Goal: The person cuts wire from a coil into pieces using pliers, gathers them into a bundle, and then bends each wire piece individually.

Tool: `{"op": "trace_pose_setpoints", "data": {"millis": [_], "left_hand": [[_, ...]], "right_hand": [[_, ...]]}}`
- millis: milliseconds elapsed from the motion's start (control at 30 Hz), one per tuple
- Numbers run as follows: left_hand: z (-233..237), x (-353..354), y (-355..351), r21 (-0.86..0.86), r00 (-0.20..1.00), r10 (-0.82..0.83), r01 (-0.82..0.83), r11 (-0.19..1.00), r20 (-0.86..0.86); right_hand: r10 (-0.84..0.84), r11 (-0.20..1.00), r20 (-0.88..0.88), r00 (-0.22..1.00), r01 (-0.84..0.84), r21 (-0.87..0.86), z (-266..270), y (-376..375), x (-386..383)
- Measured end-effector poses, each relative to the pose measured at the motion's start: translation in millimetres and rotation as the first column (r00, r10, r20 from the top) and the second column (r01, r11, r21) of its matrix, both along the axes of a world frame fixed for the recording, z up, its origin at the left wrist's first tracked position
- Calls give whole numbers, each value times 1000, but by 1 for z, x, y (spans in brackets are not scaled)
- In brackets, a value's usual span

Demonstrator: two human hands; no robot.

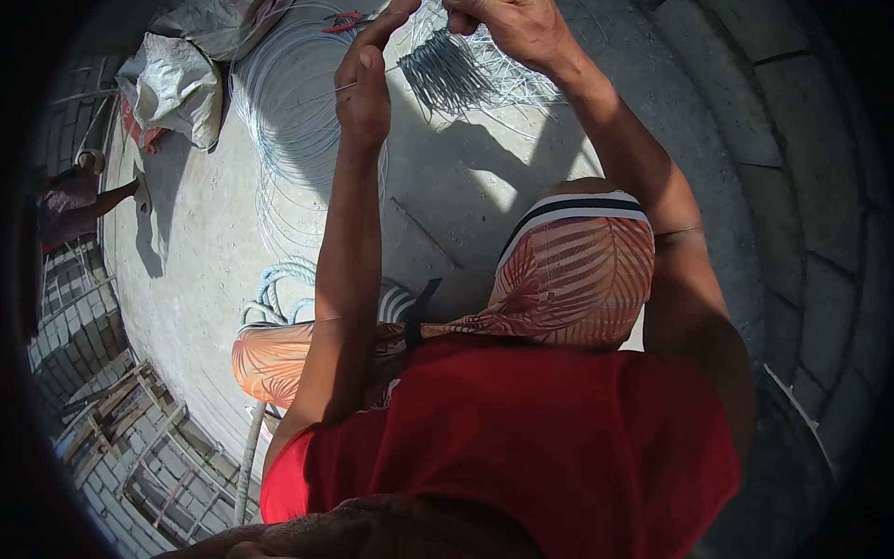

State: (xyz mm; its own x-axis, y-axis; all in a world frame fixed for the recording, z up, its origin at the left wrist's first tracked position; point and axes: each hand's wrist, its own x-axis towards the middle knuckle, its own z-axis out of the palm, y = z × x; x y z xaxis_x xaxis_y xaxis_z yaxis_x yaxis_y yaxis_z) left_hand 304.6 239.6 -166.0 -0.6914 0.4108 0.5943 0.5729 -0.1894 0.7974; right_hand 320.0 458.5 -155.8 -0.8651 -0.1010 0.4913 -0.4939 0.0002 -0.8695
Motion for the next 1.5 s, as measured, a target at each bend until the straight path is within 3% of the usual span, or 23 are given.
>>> {"op": "trace_pose_setpoints", "data": {"millis": [67, 133, 167, 200, 267, 333, 400, 433, 467, 533, 567, 633, 733, 767, 1000, 1167, 1300, 1400, 1500], "left_hand": [[12, 6, 17, 249, 980, -57, 8, 969, 189], [17, 11, 25, 280, 928, -244, 163, 946, 283], [9, 1, 10, 165, 906, -311, 273, 948, 286], [5, -4, 3, 46, 880, -372, 376, 926, 295], [-9, 2, 1, 143, 781, -440, 423, 895, 443], [-30, -2, -14, 248, 649, -563, 516, 820, 512], [-46, 1, -25, 360, 606, -536, 397, 844, 588], [-53, -2, -34, 433, 581, -545, 334, 837, 604], [-57, -6, -44, 501, 559, -558, 270, 822, 613], [-51, -17, -67, 359, 667, -384, 183, 915, 638], [-43, -20, -79, 251, 731, -260, 124, 960, 632], [-26, -17, -97, 42, 802, -8, -22, 999, 597], [-4, -11, -115, -220, 823, 235, -137, 966, 517], [-2, -11, -118, -260, 845, 261, -150, 954, 468], [-18, -7, -110, -171, 809, 211, -138, 976, 549], [-32, -10, -97, -231, 861, 181, -76, 970, 476], [-28, -6, -94, -303, 873, 177, -35, 952, 454], [-30, -3, -96, -313, 868, 181, -31, 949, 462], [-28, -1, -99, -308, 868, 175, -27, 951, 464]], "right_hand": [[11, 999, 193, 981, -17, 27, 27, -8, 3], [-9, 986, 265, 964, -35, 162, 38, 0, -3], [-62, 973, 322, 945, -14, 228, 45, 2, 1], [-43, 971, 252, 967, -19, 238, 43, 4, 2], [12, 969, 109, 994, -38, 246, 30, 3, 5], [-57, 929, -45, 997, 70, 362, -18, 14, -13], [-121, 853, 128, 984, 37, 520, -50, 34, -14], [-317, 775, 119, 941, 185, 604, -69, 26, -5], [-305, 651, -43, 952, 241, 720, -97, 28, -3], [-224, 525, -82, 971, 191, 830, -170, 26, 4], [-213, 466, -112, 971, 201, 862, -181, 17, 9], [-235, 395, -117, 965, 205, 896, -193, 2, 14], [-230, 262, -63, 971, 124, 957, -195, 0, 4], [-226, 214, 22, 974, 27, 976, -194, 2, -3], [-211, 81, 82, 974, -66, 995, -198, -2, -16], [-284, 79, 313, 906, -304, 949, -186, -15, -25], [-312, 37, 168, 935, -164, 986, -208, -22, -21], [-248, 53, 115, 962, -105, 993, -218, -19, -26], [-126, -48, 77, 989, -83, 995, -209, -23, -26]]}}
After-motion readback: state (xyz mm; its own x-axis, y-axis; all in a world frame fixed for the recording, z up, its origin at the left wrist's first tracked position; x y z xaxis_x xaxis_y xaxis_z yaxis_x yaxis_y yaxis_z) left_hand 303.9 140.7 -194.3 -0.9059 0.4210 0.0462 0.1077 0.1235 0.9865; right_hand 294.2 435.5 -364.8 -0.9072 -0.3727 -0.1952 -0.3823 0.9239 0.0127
